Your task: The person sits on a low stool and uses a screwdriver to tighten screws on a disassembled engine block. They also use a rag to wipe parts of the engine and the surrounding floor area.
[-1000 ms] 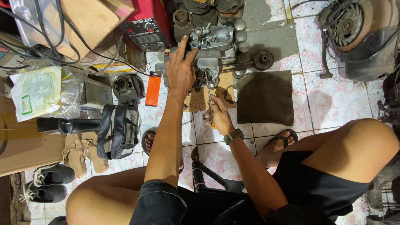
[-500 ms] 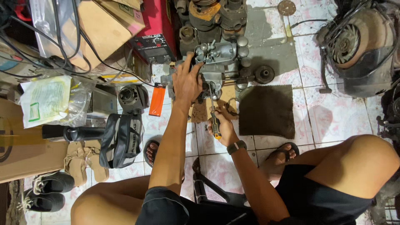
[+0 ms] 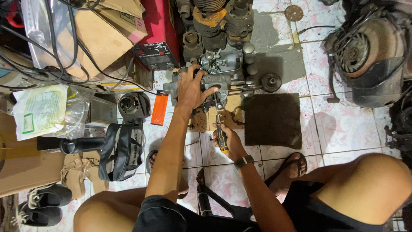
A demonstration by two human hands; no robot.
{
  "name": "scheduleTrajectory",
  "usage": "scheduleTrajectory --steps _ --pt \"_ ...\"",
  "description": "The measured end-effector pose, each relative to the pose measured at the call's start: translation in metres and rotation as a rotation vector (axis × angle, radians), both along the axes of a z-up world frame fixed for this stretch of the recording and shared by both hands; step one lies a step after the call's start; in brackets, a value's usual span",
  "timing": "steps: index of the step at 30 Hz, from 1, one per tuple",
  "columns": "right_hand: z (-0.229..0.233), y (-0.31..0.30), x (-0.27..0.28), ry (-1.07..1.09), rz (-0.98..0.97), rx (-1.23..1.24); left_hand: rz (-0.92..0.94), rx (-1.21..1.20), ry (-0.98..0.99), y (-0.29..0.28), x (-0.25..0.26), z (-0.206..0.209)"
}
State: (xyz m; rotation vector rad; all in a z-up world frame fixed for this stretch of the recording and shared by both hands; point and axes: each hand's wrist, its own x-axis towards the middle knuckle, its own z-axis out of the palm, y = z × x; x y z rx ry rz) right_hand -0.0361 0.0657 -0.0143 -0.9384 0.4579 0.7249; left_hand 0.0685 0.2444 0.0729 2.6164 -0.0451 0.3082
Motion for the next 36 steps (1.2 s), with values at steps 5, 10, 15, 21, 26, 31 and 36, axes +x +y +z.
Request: scheduleTrajectory --steps 5,10,15,21,26,31,36 --pt "-0.003 0.004 -0.004 0.013 -0.026 0.017 -0.014 -0.015 -0.025 0.001 0.0 0.008" --pt "0.004 0.0 -0.003 0.055 0.0 0.043 -0.029 -0.057 -0.025 0.004 0.005 -0.003" --pt "-0.007 -0.003 -0.002 0.079 0.027 0.046 -0.044 -0.082 -0.043 0.005 0.007 -0.008" --pt "-0.015 -0.003 0.005 0.115 0.054 0.053 -0.06 -0.011 -0.038 0.005 0.007 -0.005" --pt "0.003 0.003 0.004 0.058 0.01 0.033 -0.035 0.148 -0.142 0.005 0.013 -0.012" --pt "0.022 0.004 0.004 0.054 -0.002 0.036 -0.042 0.148 -0.189 0.005 0.015 -0.012" --pt "0.0 0.003 0.003 -0.01 0.007 0.016 -0.042 0.121 -0.126 0.006 0.015 -0.011"
